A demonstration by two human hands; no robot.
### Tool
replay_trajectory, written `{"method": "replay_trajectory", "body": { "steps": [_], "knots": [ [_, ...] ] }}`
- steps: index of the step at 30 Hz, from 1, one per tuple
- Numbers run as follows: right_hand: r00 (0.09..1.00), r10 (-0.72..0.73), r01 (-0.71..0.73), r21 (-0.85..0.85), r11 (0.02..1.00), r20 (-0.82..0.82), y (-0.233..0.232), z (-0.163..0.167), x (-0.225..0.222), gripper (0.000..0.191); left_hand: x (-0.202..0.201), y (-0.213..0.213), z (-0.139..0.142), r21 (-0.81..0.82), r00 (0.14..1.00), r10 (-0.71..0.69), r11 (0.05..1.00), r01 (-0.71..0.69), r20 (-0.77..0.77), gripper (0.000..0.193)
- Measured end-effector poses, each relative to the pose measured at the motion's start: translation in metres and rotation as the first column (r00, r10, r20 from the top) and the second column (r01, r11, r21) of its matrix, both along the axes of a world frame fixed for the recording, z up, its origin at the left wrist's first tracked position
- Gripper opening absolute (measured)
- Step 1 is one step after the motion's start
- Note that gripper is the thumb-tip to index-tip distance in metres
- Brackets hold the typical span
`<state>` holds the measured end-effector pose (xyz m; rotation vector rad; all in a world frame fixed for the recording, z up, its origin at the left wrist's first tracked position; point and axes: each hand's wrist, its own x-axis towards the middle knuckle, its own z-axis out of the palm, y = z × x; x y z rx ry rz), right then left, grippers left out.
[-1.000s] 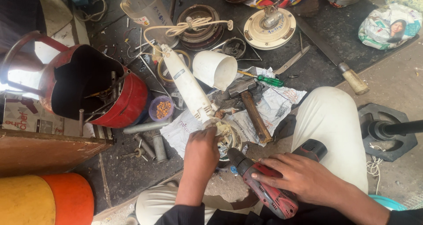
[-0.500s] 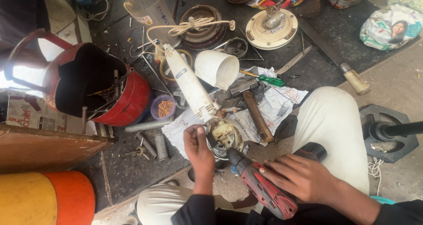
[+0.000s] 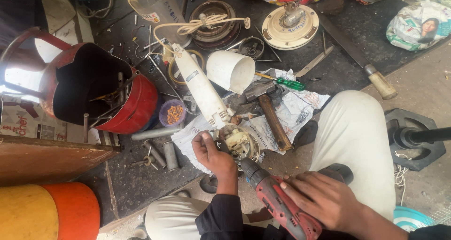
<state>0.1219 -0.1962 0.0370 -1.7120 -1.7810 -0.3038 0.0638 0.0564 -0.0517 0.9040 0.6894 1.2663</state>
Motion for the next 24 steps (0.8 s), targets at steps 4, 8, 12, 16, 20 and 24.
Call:
{"method": "replay_trajectory", "body": {
  "steps": [4, 8, 12, 16, 20, 24],
  "knots": [
    [1.000, 0.007, -0.006, -0.037, 0.999, 0.019, 0.000, -0.001, -0.004, 0.052, 0.001, 0.000, 0.006, -0.017, 0.999, -0.035, 0.999, 0.035, -0.010, 0.013],
    [1.000, -0.007, 0.007, -0.025, 1.000, -0.003, 0.000, -0.001, -0.006, 0.052, 0.005, -0.001, 0.010, -0.059, 0.997, -0.059, 0.996, 0.062, 0.049, 0.014],
    [1.000, -0.005, 0.004, -0.023, 1.000, -0.029, 0.000, 0.000, -0.008, 0.054, 0.005, -0.001, 0.012, -0.042, 0.997, -0.076, 0.996, 0.078, 0.032, 0.015],
    [0.999, -0.024, 0.024, -0.019, 1.000, -0.026, -0.001, 0.003, -0.010, 0.056, 0.005, -0.001, 0.012, -0.061, 0.997, -0.071, 0.996, 0.073, 0.028, 0.015],
    [1.000, -0.022, 0.021, -0.035, 0.999, -0.020, -0.002, 0.004, -0.010, 0.059, 0.008, -0.002, 0.010, -0.045, 0.997, -0.071, 0.996, 0.073, 0.041, 0.015],
    [0.999, -0.029, 0.029, -0.028, 0.999, -0.012, -0.003, 0.005, -0.010, 0.058, 0.010, -0.001, 0.009, -0.061, 0.997, -0.071, 0.995, 0.073, 0.025, 0.015]
  ]
}}
